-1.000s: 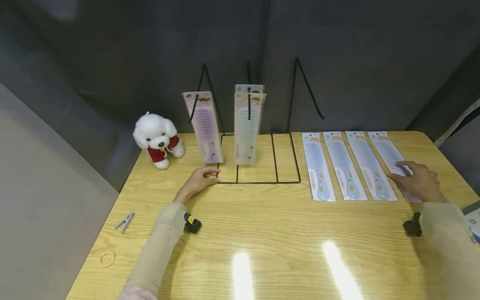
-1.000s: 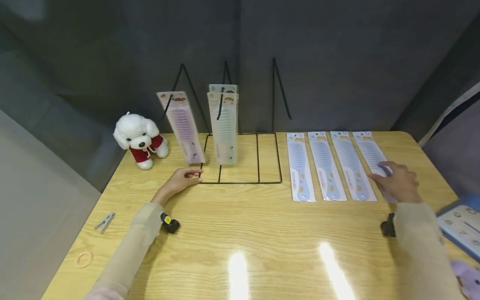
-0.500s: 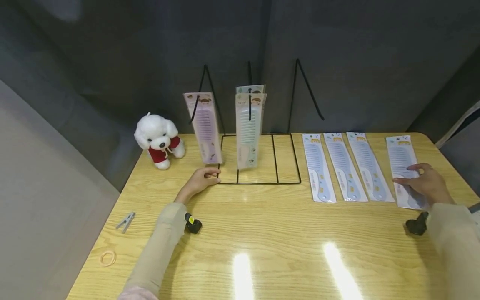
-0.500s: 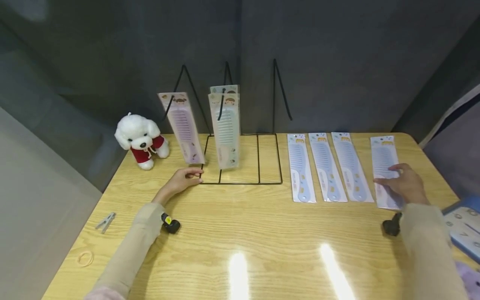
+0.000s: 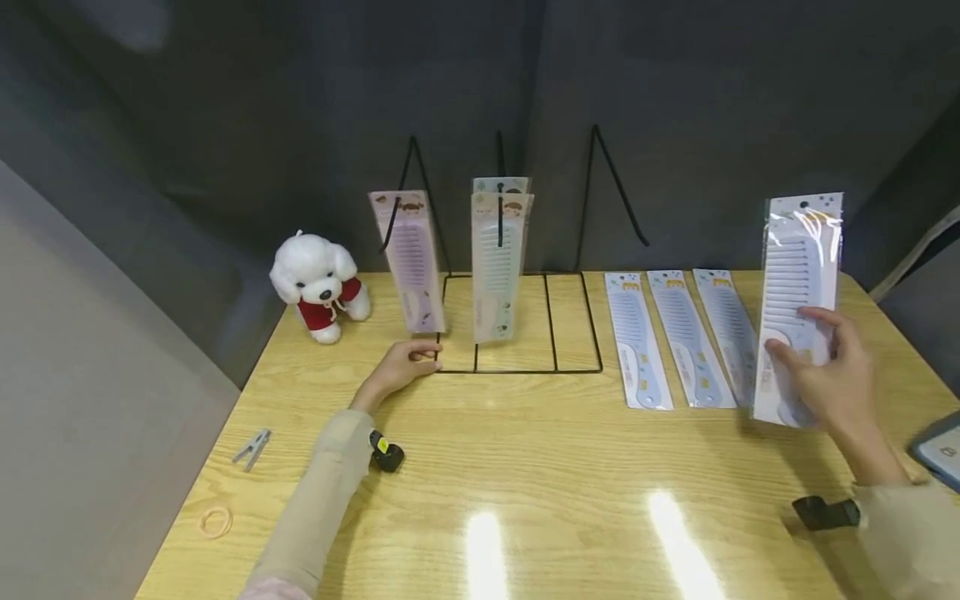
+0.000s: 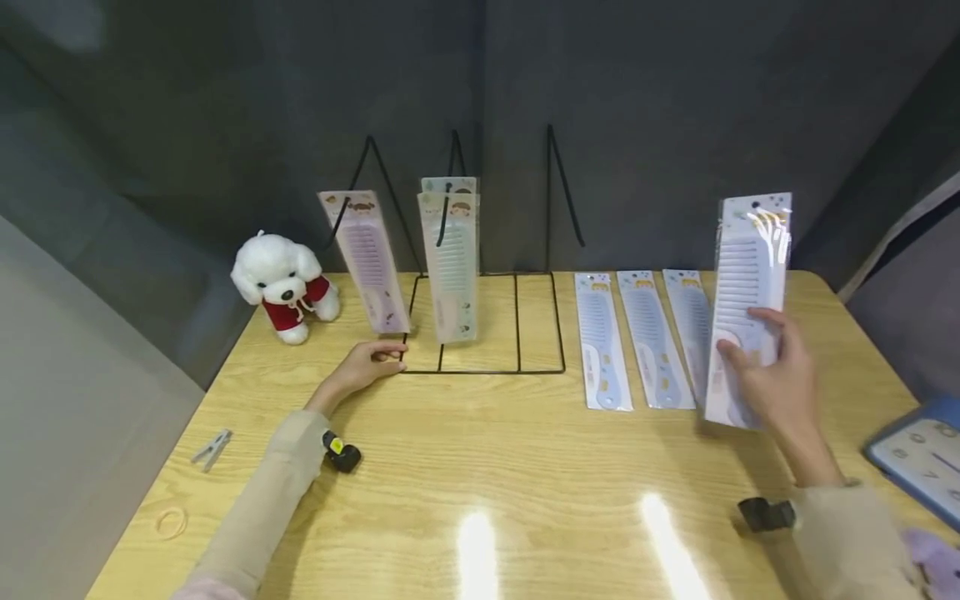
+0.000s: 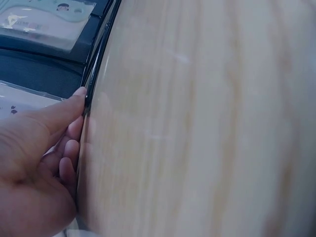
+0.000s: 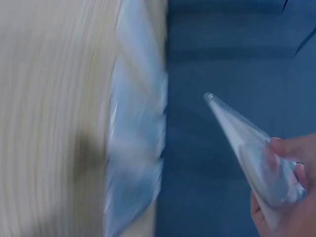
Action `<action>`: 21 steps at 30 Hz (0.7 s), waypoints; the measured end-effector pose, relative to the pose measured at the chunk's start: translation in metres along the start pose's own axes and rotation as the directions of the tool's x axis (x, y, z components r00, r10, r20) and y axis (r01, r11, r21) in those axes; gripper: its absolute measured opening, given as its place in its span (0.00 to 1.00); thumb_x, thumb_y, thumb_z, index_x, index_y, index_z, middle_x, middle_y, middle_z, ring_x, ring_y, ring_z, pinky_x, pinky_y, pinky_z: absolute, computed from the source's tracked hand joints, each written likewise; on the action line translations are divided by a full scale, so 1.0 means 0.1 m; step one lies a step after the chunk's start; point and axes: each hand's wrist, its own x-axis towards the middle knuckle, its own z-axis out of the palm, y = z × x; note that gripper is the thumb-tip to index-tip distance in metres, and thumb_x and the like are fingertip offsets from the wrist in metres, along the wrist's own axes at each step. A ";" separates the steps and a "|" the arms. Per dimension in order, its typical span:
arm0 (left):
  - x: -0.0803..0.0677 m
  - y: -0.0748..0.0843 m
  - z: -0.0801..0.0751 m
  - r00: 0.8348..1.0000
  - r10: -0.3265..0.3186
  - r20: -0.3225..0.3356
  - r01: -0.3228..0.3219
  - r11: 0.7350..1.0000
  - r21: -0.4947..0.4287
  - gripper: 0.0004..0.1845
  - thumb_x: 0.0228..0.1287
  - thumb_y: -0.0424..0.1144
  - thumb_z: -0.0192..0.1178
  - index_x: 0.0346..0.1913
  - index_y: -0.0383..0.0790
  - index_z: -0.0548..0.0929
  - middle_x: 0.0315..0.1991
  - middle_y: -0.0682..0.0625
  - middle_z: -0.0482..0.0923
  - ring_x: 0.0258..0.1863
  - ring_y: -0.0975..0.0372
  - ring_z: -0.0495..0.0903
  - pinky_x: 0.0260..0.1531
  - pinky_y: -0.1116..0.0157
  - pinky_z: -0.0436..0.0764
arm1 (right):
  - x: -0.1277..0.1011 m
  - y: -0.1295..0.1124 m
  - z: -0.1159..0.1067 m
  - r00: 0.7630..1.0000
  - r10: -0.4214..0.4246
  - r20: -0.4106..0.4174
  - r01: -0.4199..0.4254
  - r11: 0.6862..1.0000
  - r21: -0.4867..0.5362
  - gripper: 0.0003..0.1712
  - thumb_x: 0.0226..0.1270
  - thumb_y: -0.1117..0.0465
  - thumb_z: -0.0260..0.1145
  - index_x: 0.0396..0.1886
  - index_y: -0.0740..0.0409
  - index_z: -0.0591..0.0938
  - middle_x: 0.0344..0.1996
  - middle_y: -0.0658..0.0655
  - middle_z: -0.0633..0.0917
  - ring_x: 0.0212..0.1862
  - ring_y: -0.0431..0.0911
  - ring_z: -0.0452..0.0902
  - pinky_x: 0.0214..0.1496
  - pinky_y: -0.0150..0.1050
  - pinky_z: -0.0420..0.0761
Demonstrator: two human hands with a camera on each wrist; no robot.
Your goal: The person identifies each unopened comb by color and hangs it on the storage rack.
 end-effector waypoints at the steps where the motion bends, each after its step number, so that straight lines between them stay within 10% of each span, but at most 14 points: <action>1: -0.01 0.00 0.00 1.000 -0.001 -0.001 0.001 1.000 -0.004 0.21 0.62 0.35 0.64 0.57 0.33 0.79 0.52 0.38 0.78 0.50 0.50 0.76 0.53 0.54 0.73 | -0.09 -0.11 0.03 0.999 -0.033 -0.023 0.034 0.999 0.042 0.34 0.60 0.64 0.69 0.66 0.54 0.69 0.52 0.50 0.76 0.39 0.30 0.70 0.34 0.19 0.68; 5: -0.01 -0.01 0.01 1.000 0.006 -0.007 -0.006 1.000 0.001 0.21 0.62 0.35 0.64 0.57 0.33 0.79 0.53 0.38 0.78 0.51 0.50 0.76 0.53 0.54 0.73 | -0.46 -0.50 0.15 0.982 -0.178 -0.060 0.188 0.946 0.266 0.40 0.51 0.80 0.68 0.65 0.58 0.70 0.43 0.33 0.77 0.35 0.25 0.76 0.30 0.18 0.74; 12: 0.00 -0.01 0.00 1.000 0.001 -0.011 -0.001 1.000 0.015 0.20 0.62 0.35 0.64 0.57 0.34 0.79 0.52 0.38 0.79 0.51 0.50 0.76 0.53 0.55 0.73 | -0.90 -0.86 0.34 0.902 -0.432 0.009 0.301 0.643 0.704 0.41 0.45 0.91 0.60 0.64 0.76 0.64 0.46 0.52 0.80 0.40 0.37 0.81 0.36 0.25 0.80; 21: 0.02 -0.02 0.01 1.000 -0.002 -0.004 0.002 1.000 0.026 0.21 0.62 0.35 0.64 0.57 0.34 0.79 0.53 0.39 0.79 0.51 0.51 0.77 0.53 0.55 0.74 | -1.04 -0.88 0.55 0.864 -0.500 0.064 0.328 0.655 0.681 0.41 0.44 0.91 0.61 0.63 0.76 0.65 0.49 0.53 0.77 0.41 0.36 0.80 0.37 0.24 0.79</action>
